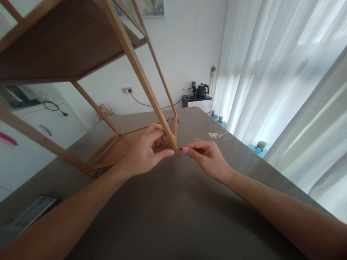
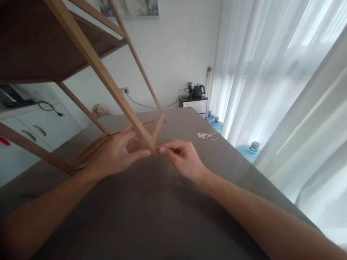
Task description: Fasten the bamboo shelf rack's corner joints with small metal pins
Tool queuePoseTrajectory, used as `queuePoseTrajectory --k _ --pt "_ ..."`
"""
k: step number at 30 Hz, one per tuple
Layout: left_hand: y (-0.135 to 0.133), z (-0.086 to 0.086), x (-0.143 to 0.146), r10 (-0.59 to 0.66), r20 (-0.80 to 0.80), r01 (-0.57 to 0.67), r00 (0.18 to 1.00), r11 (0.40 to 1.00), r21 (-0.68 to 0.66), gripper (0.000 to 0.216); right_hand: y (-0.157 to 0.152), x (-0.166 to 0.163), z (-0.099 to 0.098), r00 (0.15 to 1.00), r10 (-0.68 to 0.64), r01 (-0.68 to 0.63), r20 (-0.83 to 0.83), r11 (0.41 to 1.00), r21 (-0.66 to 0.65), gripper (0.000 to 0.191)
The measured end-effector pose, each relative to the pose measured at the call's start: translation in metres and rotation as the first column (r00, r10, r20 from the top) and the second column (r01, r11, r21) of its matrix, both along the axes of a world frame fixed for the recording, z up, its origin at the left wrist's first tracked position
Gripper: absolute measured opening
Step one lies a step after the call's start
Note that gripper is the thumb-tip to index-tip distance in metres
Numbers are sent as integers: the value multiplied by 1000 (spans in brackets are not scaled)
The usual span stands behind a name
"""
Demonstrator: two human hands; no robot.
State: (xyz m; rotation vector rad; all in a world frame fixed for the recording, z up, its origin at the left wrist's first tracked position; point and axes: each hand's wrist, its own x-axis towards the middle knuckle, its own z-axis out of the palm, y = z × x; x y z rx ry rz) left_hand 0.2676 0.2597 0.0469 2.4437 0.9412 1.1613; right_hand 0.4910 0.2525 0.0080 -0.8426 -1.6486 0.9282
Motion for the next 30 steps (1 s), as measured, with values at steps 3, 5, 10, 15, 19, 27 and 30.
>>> queuePoseTrajectory --k 3,5,10,15,19,27,30 --pt "-1 1 2 21 -41 -20 999 1000 20 16 -6 -4 4 989 53 -82 -140 975 -206 23" --pt "-2 1 3 33 -62 -31 998 999 36 15 -10 -7 5 969 49 -120 -244 951 -286 30" --pt "0 -1 2 36 -62 -33 997 999 39 12 -15 -13 4 942 0 -106 -335 949 -298 32" --pt "3 -4 1 14 -23 -14 1000 1000 5 14 -18 -9 -1 978 -30 -7 -205 985 -175 23" --pt "3 -5 1 14 -18 -13 1000 1000 10 17 -20 2 -3 997 70 -69 -45 997 23 32" --pt "0 -7 6 25 -76 -23 997 999 23 14 -14 8 -1 977 -82 49 199 985 166 21" --pt "-1 -11 7 18 -103 -16 995 1000 21 14 -12 5 -3 982 -72 59 175 995 79 21"
